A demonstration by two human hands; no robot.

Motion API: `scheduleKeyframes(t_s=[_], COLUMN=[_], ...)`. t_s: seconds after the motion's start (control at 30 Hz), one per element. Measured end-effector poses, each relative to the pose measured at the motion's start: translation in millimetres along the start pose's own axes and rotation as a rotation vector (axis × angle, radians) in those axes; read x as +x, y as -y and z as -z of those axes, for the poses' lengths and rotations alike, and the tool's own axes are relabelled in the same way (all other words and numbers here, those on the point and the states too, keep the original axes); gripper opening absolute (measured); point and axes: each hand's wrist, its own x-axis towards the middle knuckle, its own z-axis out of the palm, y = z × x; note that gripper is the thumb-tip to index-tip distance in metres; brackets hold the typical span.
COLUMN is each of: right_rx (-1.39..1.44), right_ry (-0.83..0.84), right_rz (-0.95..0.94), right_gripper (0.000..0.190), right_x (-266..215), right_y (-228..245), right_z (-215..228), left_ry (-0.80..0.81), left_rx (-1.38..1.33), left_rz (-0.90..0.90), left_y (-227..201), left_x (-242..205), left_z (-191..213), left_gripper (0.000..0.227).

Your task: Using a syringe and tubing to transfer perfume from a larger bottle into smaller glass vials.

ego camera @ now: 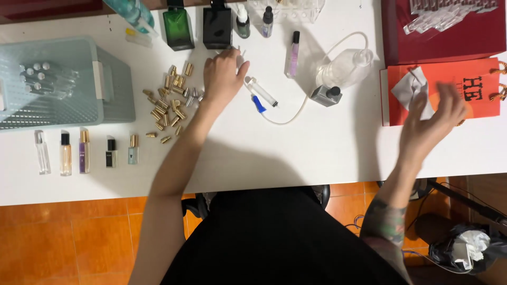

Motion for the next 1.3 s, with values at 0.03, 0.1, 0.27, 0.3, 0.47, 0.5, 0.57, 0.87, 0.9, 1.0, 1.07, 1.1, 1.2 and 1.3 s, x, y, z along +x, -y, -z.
scheduleKeyframes(t_s=[0.03, 0.1, 0.27, 0.3, 0.47, 0.5, 0.57, 0.87, 0.9, 1.0, 1.07, 1.1, 1.2, 1.3], right_rx=[0.004, 0.515, 0.674, 0.557, 0.480, 0.491, 0.547, 1.040, 1.154, 1.212, 1.159, 1.105, 0.953, 0.889], right_ry=[-0.008, 0.203, 0.572, 0.612, 0.789, 0.848, 0.879, 0.533, 0.496, 0.497, 0.521, 0.528, 0.494, 0.482], right_rz=[-0.001, -0.135, 0.194, 0.324, 0.341, 0.322, 0.240, 0.071, 0.048, 0.117, 0.161, 0.206, 0.263, 0.262], right_gripper=[0.028, 0.017, 0.031, 0.038, 0.041, 0.039, 0.037, 0.021, 0.022, 0.024, 0.024, 0.025, 0.023, 0.022], right_x=[-8.9, -25.0, 19.5, 21.4, 6.8, 6.9, 26.2, 118.9, 120.6, 120.9, 120.6, 122.0, 126.0, 127.2], right_y=[14.7, 46.2, 184.6, 197.1, 195.8, 197.6, 200.5, 203.3, 198.6, 196.4, 201.2, 204.4, 206.1, 211.9], right_z=[-3.0, -10.3, -42.4, -61.1, -113.1, -111.9, -95.6, -3.5, -1.1, 7.2, 18.0, 22.5, 24.2, 29.6], left_ry=[-0.006, -0.068, -0.129, -0.117, -0.011, 0.032, 0.045, -0.166, -0.212, -0.284, -0.311, -0.337, -0.332, -0.295], left_rx=[0.006, 0.047, -0.047, -0.110, -0.330, -0.380, -0.413, -0.663, -0.705, -0.686, -0.657, -0.625, -0.653, -0.715], left_rz=[-0.004, 0.039, -0.017, -0.022, -0.028, -0.022, -0.026, -0.202, -0.226, -0.235, -0.245, -0.269, -0.283, -0.224], left_y=[-1.5, -3.7, -16.1, -20.1, -42.6, -47.3, -48.7, -69.1, -71.1, -76.9, -76.0, -74.8, -72.5, -70.7], left_x=[-0.4, 3.1, 5.0, 4.1, -5.7, -10.3, -16.2, -35.8, -38.6, -43.1, -46.3, -45.8, -44.1, -44.7], left_z=[-5.1, -11.6, 8.6, 16.8, 79.2, 91.8, 107.9, 161.4, 164.1, 172.1, 168.6, 168.2, 167.4, 164.9], left_gripper=[0.019, 0.016, 0.007, 0.007, 0.013, 0.015, 0.016, 0.013, 0.012, 0.010, 0.010, 0.010, 0.010, 0.012])
